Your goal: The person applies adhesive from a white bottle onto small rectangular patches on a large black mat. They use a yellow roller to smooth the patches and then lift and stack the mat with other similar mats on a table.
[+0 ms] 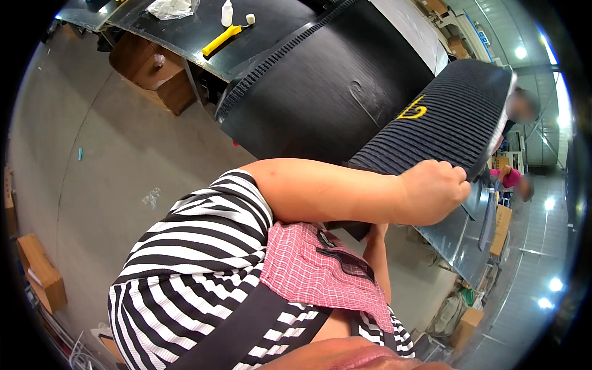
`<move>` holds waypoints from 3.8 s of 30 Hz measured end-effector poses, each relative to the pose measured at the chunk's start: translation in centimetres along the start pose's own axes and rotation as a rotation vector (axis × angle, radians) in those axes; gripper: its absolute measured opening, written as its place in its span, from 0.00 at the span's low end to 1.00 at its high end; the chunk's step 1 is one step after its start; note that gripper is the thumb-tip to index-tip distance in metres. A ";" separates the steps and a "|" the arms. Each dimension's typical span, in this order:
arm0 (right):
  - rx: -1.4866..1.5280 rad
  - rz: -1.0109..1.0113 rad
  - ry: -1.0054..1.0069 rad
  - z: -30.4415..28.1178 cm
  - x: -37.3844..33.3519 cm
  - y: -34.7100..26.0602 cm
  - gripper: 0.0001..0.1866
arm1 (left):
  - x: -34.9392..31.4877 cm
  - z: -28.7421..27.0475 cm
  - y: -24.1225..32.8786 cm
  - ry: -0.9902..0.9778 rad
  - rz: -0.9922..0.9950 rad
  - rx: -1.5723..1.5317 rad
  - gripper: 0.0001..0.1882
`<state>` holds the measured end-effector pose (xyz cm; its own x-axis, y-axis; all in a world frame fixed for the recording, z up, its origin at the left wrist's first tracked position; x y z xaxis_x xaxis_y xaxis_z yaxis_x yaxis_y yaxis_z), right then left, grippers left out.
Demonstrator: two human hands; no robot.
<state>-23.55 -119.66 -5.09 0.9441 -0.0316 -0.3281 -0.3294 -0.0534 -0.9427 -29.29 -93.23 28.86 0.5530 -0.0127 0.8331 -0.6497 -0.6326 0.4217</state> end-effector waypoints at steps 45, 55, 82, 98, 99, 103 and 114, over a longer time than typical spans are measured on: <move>-0.240 0.005 0.240 -13.4 7.7 -2.3 0.15 | -18.5 -6.5 -33.4 -0.484 -1.297 -0.082 0.34; -0.531 -0.725 0.152 1.5 3.9 -17.4 0.21 | -0.7 7.7 -19.7 -0.527 -0.709 -0.074 0.36; -1.575 -0.620 0.024 8.2 11.5 -15.7 0.46 | -16.8 7.3 -28.8 -0.679 -1.074 0.382 0.31; -1.375 -0.602 -0.241 16.1 11.4 -10.5 0.47 | -20.6 -2.3 -28.2 -0.607 -0.967 0.694 0.29; -1.363 -0.622 -0.231 15.9 11.6 -11.0 0.47 | -20.0 -2.0 -28.3 -0.583 -0.944 0.704 0.29; -1.324 -0.586 -0.202 14.1 12.8 -11.2 0.47 | -20.1 -1.4 -28.8 -0.560 -0.914 0.711 0.29; -1.395 -0.633 -0.071 4.1 16.8 -14.9 0.42 | -19.8 2.7 -27.1 -0.531 -0.856 0.699 0.30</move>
<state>-2.74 -115.25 3.21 0.9148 0.4006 0.0526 0.4040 -0.9053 -0.1314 -21.26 -77.93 -0.06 0.9141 0.4005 0.0630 0.3573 -0.8692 0.3418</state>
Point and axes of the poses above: each hand's wrist, its own x-axis towards the middle knuckle, its own z-axis out of the palm, y = z × x, the point moved 8 cm from there along x, towards the middle knuckle, and after that the axes turned 8 degrees about x, right-handed, at the moved point
